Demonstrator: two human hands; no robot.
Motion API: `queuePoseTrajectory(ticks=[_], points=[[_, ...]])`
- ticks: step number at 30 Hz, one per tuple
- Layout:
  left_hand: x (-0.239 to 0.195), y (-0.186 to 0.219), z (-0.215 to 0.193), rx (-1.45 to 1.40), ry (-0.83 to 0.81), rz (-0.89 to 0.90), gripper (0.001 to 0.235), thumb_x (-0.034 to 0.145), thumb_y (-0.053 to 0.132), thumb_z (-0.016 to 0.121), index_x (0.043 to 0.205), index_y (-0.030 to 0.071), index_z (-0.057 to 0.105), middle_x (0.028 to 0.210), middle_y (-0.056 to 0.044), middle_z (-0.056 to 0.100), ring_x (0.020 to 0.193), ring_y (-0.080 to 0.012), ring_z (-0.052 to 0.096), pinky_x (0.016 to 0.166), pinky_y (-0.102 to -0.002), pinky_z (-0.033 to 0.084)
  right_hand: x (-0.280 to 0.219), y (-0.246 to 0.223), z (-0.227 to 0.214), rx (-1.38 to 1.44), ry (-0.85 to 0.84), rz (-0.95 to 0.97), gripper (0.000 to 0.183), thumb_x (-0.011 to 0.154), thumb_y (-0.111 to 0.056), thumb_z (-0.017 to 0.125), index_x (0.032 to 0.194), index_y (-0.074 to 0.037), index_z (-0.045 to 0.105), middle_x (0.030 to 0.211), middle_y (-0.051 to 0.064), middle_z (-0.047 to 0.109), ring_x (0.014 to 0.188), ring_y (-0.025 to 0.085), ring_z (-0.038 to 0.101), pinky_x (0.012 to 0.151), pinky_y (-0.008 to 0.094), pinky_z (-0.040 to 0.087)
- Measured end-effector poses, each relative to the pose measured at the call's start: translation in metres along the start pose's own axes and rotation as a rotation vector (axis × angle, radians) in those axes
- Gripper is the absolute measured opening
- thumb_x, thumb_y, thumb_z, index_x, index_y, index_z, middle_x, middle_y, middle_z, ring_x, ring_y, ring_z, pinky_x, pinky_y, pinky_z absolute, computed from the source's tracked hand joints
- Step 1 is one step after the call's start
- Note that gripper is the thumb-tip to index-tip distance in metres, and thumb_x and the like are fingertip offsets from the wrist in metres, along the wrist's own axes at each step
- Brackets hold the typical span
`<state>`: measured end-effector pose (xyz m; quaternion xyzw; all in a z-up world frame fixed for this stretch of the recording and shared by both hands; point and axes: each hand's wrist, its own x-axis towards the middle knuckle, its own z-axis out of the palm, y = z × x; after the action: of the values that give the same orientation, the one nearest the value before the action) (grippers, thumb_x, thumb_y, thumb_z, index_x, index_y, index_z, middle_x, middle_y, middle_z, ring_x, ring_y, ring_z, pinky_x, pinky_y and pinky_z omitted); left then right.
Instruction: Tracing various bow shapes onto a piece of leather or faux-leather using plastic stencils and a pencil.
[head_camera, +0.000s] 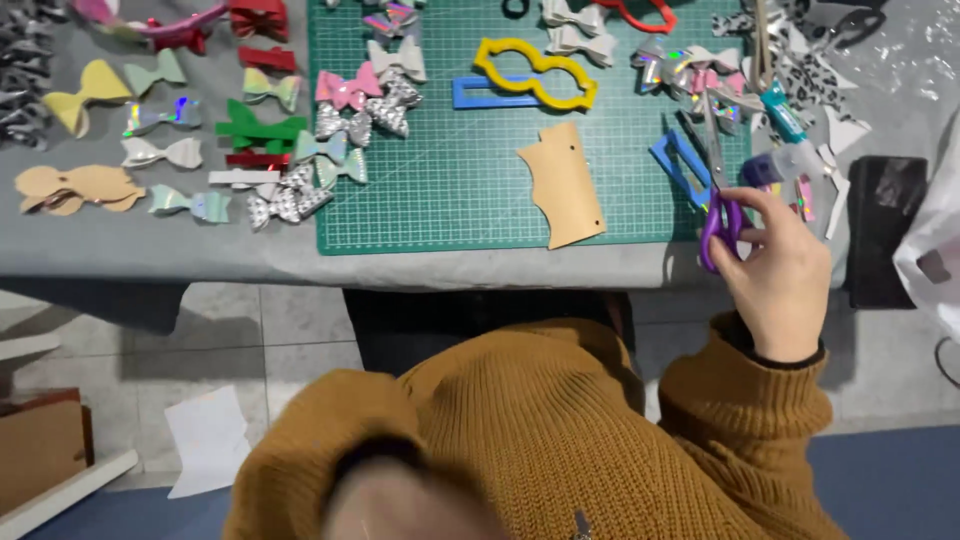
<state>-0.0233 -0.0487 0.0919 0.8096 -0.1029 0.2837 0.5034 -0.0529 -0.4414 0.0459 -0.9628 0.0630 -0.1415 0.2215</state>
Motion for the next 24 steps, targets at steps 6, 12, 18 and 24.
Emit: queuePoseTrajectory(ticks=[6,12,18,24], points=[[0.000,0.006,0.036,-0.055,-0.220,0.114,0.018,0.104,0.013,0.066,0.114,0.002,0.056,0.110,-0.011,0.053,0.102,-0.0232,0.049,0.090,-0.034,0.042,-0.008,-0.002,-0.012,-0.028,-0.095,0.135,0.045,0.083,-0.004,0.083,0.126,-0.014,0.072,0.104,0.010,0.076,0.080,0.021,0.073,0.067,0.032,0.052],[-0.003,0.003,0.065,-0.109,-0.443,0.230,0.027,0.100,0.019,0.070,0.119,0.004,0.056,0.122,-0.012,0.053,0.116,-0.0276,0.047,0.099,-0.039,0.041,-0.017,-0.004,-0.003,0.138,-0.136,0.065,0.043,0.083,-0.007,0.082,0.123,-0.014,0.069,0.108,0.007,0.074,0.090,0.018,0.076,0.067,0.028,0.055],[-0.003,0.006,0.082,-0.151,-0.641,0.353,0.037,0.097,0.025,0.073,0.125,0.007,0.056,0.133,-0.014,0.052,0.129,-0.0322,0.046,0.109,-0.044,0.040,-0.003,-0.024,-0.001,-0.085,-0.085,-0.013,0.039,0.082,-0.011,0.084,0.118,-0.020,0.071,0.105,0.001,0.073,0.087,0.017,0.074,0.064,0.034,0.052],[-0.002,-0.003,0.104,-0.183,-0.820,0.470,0.046,0.094,0.031,0.077,0.130,0.010,0.057,0.145,-0.015,0.052,0.142,-0.0369,0.045,0.118,-0.050,0.039,0.009,-0.014,0.003,-0.156,-0.141,-0.004,0.039,0.082,-0.017,0.083,0.119,-0.023,0.072,0.100,-0.001,0.072,0.081,0.017,0.072,0.062,0.035,0.051]])
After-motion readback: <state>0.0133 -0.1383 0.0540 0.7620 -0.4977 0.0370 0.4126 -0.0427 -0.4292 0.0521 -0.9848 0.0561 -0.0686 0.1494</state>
